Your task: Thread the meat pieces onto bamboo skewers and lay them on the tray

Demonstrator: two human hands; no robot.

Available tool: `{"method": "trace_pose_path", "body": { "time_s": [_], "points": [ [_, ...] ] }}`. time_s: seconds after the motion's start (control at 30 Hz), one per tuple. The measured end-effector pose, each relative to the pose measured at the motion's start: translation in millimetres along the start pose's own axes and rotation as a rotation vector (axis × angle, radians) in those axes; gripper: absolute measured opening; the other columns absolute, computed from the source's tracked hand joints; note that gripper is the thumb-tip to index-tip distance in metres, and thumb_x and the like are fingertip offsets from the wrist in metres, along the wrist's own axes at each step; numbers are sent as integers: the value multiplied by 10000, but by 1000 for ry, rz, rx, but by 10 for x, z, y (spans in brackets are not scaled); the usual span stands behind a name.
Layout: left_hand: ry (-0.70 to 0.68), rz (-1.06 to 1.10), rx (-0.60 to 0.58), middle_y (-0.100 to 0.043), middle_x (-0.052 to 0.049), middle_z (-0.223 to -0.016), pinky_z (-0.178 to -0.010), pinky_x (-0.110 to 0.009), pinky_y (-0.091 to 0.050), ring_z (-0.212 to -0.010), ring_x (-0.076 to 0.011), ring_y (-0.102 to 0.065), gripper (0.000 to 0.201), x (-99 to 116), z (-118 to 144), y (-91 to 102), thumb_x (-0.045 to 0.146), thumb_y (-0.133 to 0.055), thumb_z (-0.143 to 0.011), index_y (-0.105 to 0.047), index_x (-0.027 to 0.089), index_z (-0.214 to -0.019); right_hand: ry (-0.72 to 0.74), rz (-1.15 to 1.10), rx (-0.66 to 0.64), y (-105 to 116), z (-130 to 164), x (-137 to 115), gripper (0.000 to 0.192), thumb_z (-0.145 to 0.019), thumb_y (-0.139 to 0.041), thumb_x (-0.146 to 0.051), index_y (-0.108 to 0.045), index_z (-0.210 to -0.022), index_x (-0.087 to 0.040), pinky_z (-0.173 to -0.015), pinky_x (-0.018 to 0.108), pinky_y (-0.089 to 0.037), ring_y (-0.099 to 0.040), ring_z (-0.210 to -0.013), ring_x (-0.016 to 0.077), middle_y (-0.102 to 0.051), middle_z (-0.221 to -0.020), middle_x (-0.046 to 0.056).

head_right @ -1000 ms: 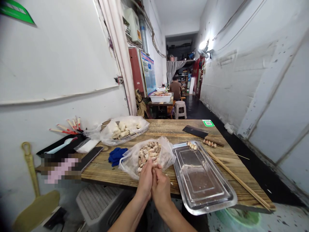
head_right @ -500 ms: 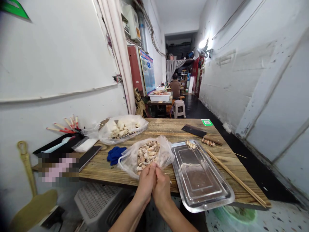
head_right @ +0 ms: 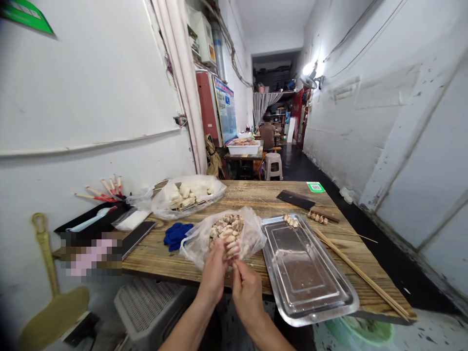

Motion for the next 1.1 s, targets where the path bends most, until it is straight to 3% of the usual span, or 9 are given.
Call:
{"method": "trace_pose_path", "body": {
  "time_s": [0.23, 0.8, 0.97, 1.1],
  "points": [
    [4, 44, 0, -646, -80, -699, -578, -261, -482, -604, -147, -615, 389, 180, -97, -14, 466, -500, -725, -557, 108, -866, 25, 25, -55, -95, 91, -62, 289, -844, -337, -195, -531, -632, -160, -500, 222, -352, -479, -483, 122, -521, -549, 12],
    [-60, 8, 94, -612, -35, -578, -484, -282, -486, -486, -161, -594, 288, 71, -111, -72, 422, -459, -739, -509, 139, -768, -36, -37, -23, -99, 65, -122, 274, -804, -343, -143, -615, -781, -125, -545, 225, -414, -590, -566, 160, -635, -645, 69],
    [-50, 50, 91, -631, -61, -670, -484, -264, -481, -544, -160, -607, 337, 73, -115, -74, 458, -453, -743, -512, 131, -798, -51, -9, -42, -138, 38, -53, 276, -822, -343, -170, -613, -773, -138, -554, 234, -402, -582, -573, 160, -637, -662, 64],
    [10, 150, 14, -643, -112, -874, -649, -292, -497, -730, -168, -628, 439, 101, -88, -62, 490, -439, -748, -515, 124, -977, -79, 18, -78, -37, 34, -8, 318, -856, -324, -230, -576, -678, -156, -478, 212, -367, -524, -472, 131, -575, -533, 16]
  ]
}}
Point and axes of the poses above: each hand's wrist, its own z-axis away from the middle knuckle, its own y-axis out of the back of the hand, x = y × z, the point moved 6 cm from there along -z, towards the middle knuckle
